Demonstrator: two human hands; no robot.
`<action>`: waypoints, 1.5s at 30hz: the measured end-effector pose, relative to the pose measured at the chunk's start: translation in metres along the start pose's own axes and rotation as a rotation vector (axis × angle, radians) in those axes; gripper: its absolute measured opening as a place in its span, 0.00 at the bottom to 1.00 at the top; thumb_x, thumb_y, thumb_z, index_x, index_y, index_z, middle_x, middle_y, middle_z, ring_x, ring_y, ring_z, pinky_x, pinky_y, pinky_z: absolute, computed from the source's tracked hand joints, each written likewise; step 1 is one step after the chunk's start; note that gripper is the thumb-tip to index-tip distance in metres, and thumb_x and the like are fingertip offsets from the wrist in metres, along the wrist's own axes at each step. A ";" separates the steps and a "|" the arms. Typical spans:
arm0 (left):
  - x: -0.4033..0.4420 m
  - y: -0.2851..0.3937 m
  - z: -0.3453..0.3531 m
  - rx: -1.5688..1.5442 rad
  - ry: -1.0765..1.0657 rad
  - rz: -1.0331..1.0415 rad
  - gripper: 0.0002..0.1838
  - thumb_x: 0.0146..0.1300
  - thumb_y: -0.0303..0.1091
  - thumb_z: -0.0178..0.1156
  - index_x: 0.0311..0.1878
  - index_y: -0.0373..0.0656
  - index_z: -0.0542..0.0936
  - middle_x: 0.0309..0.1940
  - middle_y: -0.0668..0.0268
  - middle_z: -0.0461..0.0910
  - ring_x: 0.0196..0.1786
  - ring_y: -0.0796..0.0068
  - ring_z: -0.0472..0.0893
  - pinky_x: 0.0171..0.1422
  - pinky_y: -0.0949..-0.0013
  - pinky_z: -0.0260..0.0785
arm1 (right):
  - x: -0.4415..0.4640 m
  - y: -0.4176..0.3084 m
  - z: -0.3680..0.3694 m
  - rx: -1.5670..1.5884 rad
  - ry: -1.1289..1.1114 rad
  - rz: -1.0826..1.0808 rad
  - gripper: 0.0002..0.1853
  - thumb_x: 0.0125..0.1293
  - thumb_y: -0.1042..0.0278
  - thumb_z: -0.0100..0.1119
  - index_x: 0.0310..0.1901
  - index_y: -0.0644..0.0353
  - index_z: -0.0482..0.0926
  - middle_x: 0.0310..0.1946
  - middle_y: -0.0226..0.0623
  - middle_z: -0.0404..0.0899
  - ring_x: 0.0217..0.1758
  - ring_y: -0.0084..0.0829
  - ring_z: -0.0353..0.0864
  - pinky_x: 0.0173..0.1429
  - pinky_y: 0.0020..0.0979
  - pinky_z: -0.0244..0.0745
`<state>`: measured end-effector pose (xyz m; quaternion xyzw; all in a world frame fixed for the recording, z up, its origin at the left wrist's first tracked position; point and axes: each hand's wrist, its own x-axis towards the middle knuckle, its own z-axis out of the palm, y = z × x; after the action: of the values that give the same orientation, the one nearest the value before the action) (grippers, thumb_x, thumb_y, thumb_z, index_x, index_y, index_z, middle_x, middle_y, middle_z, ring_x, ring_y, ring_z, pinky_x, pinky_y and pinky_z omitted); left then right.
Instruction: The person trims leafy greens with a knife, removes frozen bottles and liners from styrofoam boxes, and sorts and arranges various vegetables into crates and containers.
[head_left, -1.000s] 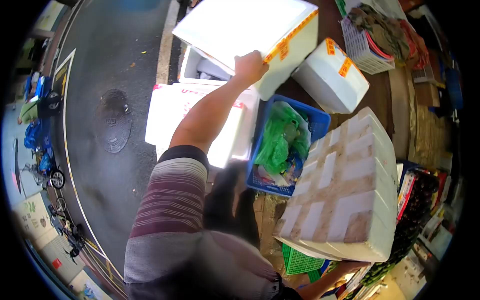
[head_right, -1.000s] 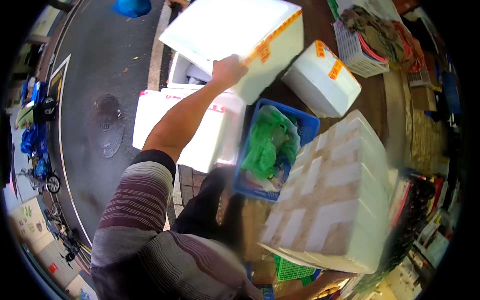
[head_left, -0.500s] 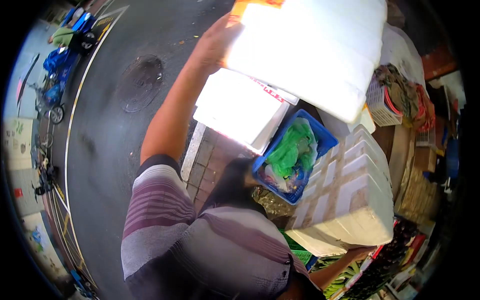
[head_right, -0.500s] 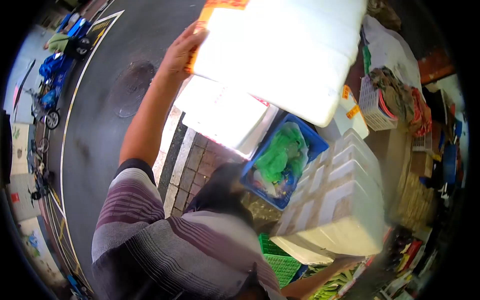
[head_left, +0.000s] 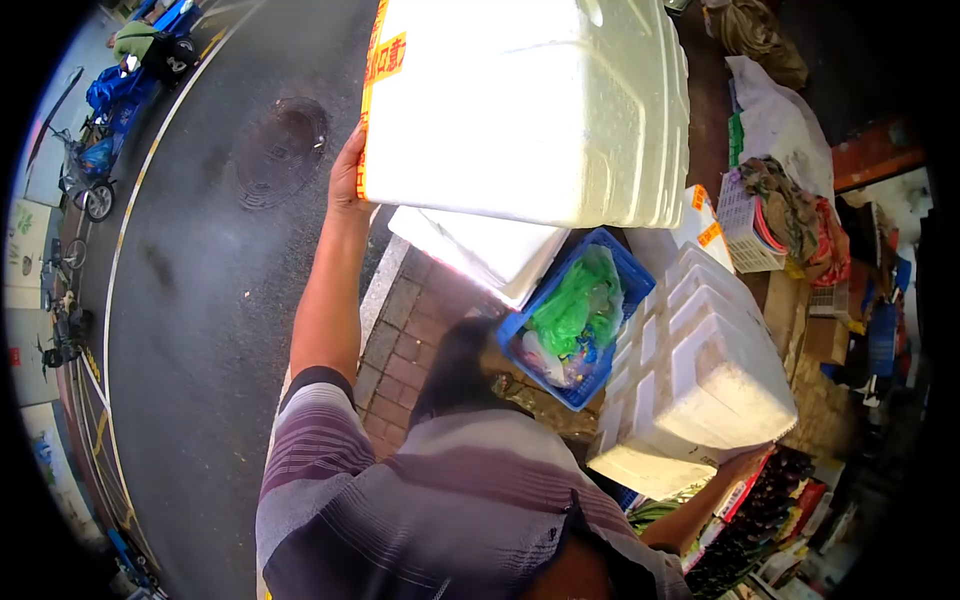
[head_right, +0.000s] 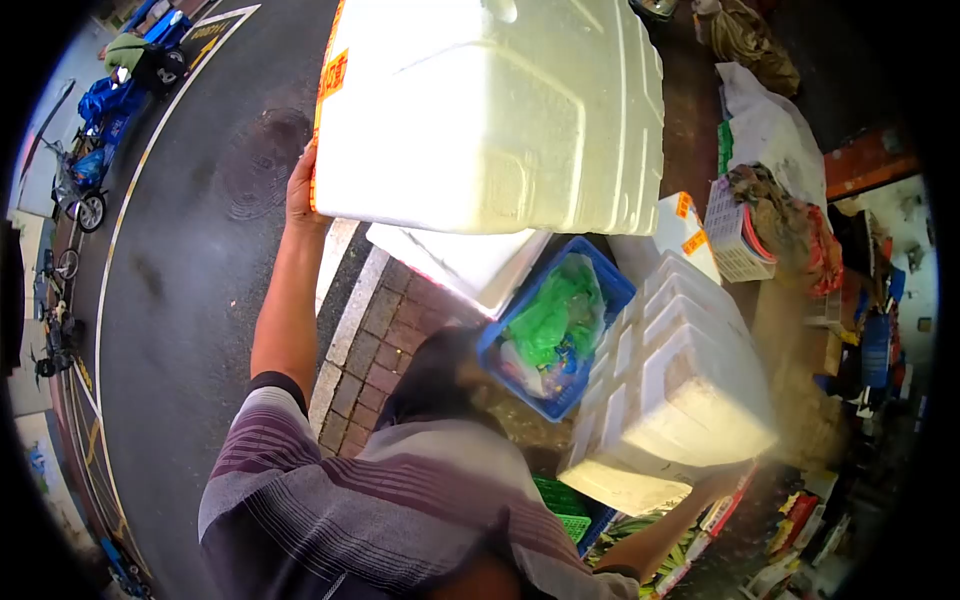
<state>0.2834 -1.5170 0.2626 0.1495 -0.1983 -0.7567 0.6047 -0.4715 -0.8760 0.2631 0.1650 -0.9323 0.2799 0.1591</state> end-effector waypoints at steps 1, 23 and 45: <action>0.004 -0.002 0.001 -0.017 0.007 0.007 0.28 0.71 0.35 0.58 0.69 0.33 0.67 0.61 0.49 0.78 0.59 0.58 0.82 0.65 0.56 0.77 | 0.017 0.030 0.010 -0.339 0.079 -0.282 0.28 0.79 0.60 0.45 0.73 0.69 0.61 0.69 0.53 0.70 0.70 0.47 0.72 0.71 0.38 0.70; -0.007 0.066 -0.155 0.094 0.243 -0.202 0.23 0.75 0.39 0.51 0.65 0.32 0.73 0.58 0.52 0.81 0.57 0.58 0.83 0.66 0.55 0.75 | 0.023 -0.071 0.025 0.107 0.088 -0.053 0.44 0.70 0.27 0.48 0.61 0.70 0.78 0.58 0.49 0.80 0.56 0.43 0.80 0.57 0.41 0.76; 0.045 0.043 -0.128 0.134 0.278 -0.492 0.23 0.72 0.39 0.54 0.62 0.32 0.75 0.54 0.53 0.84 0.53 0.59 0.85 0.62 0.57 0.78 | 0.076 -0.063 0.039 0.136 -0.012 0.184 0.29 0.77 0.52 0.42 0.67 0.69 0.70 0.66 0.46 0.73 0.68 0.39 0.72 0.71 0.35 0.65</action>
<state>0.3703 -1.5842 0.1714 0.3350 -0.1207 -0.8381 0.4133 -0.5224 -0.9643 0.2909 0.0906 -0.9232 0.3551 0.1156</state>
